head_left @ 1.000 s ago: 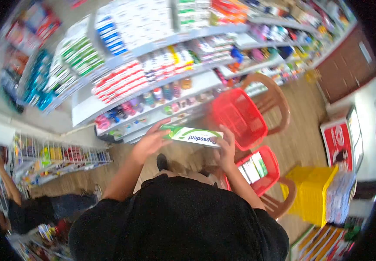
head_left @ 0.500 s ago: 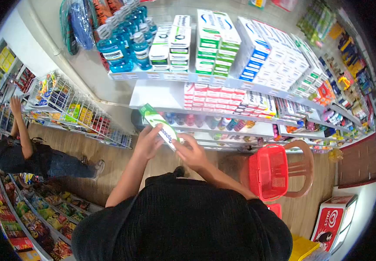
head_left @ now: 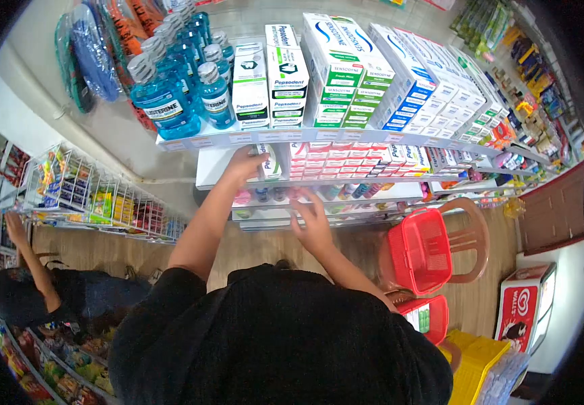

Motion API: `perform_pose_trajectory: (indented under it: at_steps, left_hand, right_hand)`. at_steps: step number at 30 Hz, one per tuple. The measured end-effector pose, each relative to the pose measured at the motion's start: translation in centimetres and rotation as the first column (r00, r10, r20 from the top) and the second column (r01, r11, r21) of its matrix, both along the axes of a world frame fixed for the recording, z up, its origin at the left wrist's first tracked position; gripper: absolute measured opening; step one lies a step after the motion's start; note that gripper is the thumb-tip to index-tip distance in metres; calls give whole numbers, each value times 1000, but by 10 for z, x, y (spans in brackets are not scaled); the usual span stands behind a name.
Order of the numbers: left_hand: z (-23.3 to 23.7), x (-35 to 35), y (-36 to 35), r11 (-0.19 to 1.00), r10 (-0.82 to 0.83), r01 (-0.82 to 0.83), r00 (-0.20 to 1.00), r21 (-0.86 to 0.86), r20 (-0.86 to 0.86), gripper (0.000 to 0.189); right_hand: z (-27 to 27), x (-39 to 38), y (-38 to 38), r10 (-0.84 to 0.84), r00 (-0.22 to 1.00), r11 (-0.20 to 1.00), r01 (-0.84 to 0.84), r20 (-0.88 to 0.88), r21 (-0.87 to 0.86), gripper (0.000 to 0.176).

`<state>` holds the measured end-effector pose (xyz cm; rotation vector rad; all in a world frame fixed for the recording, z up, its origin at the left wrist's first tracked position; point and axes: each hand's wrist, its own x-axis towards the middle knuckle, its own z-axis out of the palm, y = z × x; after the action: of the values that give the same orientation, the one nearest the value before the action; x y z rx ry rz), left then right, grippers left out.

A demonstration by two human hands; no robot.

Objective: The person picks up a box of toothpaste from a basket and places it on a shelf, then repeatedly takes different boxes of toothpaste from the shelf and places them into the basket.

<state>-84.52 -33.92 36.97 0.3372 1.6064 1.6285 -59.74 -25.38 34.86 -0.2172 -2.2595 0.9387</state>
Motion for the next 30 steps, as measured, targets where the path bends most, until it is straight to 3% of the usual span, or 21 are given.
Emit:
perform_pose_trajectory:
  at_steps: [4,6,9,11,12,14,18,20,23,30]
  left_hand:
    - [-7,-3,19,991,18,-32,994,-133,-104,48]
    - [-21,-4,23,985,3,-27,990,-169,-143,45]
    - [-36,0,25,989,-50,10,961,-149,-272,37]
    - [-35,12,24,981,38,-119,890,-152,-454,28]
    - [-28,18,21,982,30,-111,891,-153,-454,28]
    - [-10,30,18,970,12,-174,739,-173,-674,31]
    - [-7,34,11,933,-119,-172,680,-316,-723,30]
    - [-13,38,10,916,-205,-201,508,-346,-837,27]
    - [2,55,11,914,-166,-211,585,-347,-794,28]
    - [-4,54,12,888,-233,-232,516,-397,-824,34]
  right_hand:
    - [-13,32,15,-91,980,986,113,178,-121,35]
    - [-17,44,17,-240,963,970,232,124,78,32]
    - [-23,57,19,-290,951,955,281,110,97,33]
    - [-23,64,18,-319,940,946,308,120,100,32]
    - [-25,67,18,-326,938,944,315,120,98,32]
    - [-29,73,19,-329,933,944,328,149,29,31]
    - [-35,85,21,-327,929,939,340,175,-48,38]
    - [-39,90,23,-340,929,933,353,148,-71,37]
    - [-50,102,25,-375,912,918,390,166,-69,36]
    - [-63,134,25,-403,891,898,429,212,-98,32]
